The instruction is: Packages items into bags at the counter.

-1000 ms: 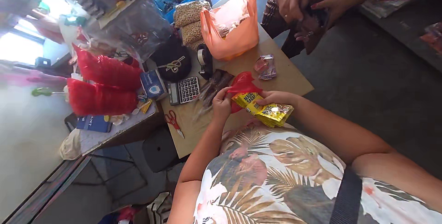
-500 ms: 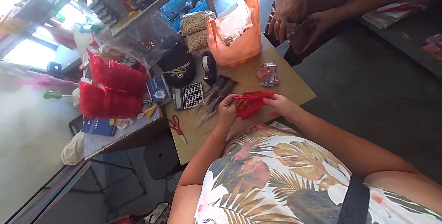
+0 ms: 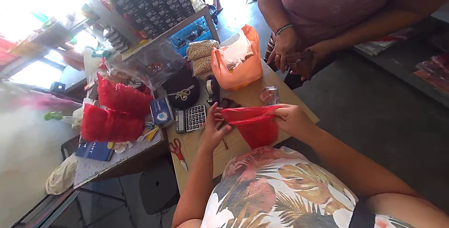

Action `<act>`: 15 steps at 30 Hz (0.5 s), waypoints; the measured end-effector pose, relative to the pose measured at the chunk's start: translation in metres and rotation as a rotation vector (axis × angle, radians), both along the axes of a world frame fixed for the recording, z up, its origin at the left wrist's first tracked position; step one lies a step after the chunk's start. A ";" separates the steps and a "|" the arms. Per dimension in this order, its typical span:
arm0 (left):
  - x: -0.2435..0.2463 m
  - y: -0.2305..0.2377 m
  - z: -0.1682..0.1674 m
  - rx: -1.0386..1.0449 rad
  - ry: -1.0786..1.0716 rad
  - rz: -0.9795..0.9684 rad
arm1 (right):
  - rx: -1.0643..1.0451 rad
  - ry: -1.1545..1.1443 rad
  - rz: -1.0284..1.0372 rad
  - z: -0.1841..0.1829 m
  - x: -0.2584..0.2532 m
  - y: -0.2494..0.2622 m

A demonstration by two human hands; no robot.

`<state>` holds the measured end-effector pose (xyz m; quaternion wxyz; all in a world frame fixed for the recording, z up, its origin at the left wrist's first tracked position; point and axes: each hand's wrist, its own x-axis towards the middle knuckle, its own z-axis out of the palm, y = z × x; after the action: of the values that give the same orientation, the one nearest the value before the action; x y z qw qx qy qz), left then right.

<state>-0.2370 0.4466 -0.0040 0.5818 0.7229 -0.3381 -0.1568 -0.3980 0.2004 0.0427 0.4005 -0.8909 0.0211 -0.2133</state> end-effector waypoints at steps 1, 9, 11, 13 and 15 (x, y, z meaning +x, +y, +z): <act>-0.003 0.000 -0.014 0.098 0.039 -0.040 | 0.007 -0.006 0.036 0.000 0.004 0.002; -0.039 -0.072 -0.016 0.238 0.291 -0.497 | -0.013 -0.090 0.482 -0.006 0.030 0.022; -0.034 -0.086 -0.014 0.233 0.140 -0.515 | 0.026 -0.114 0.432 -0.009 0.031 0.012; -0.033 -0.096 -0.011 0.232 -0.017 -0.515 | 0.094 -0.099 0.368 -0.011 0.028 -0.003; -0.037 -0.099 -0.004 0.238 -0.013 -0.509 | 0.158 -0.087 0.307 -0.016 0.024 -0.014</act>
<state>-0.2740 0.3481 -0.0084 0.4326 0.6790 -0.4916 -0.3319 -0.3736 0.1864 0.0270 0.4975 -0.8394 -0.1159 -0.1858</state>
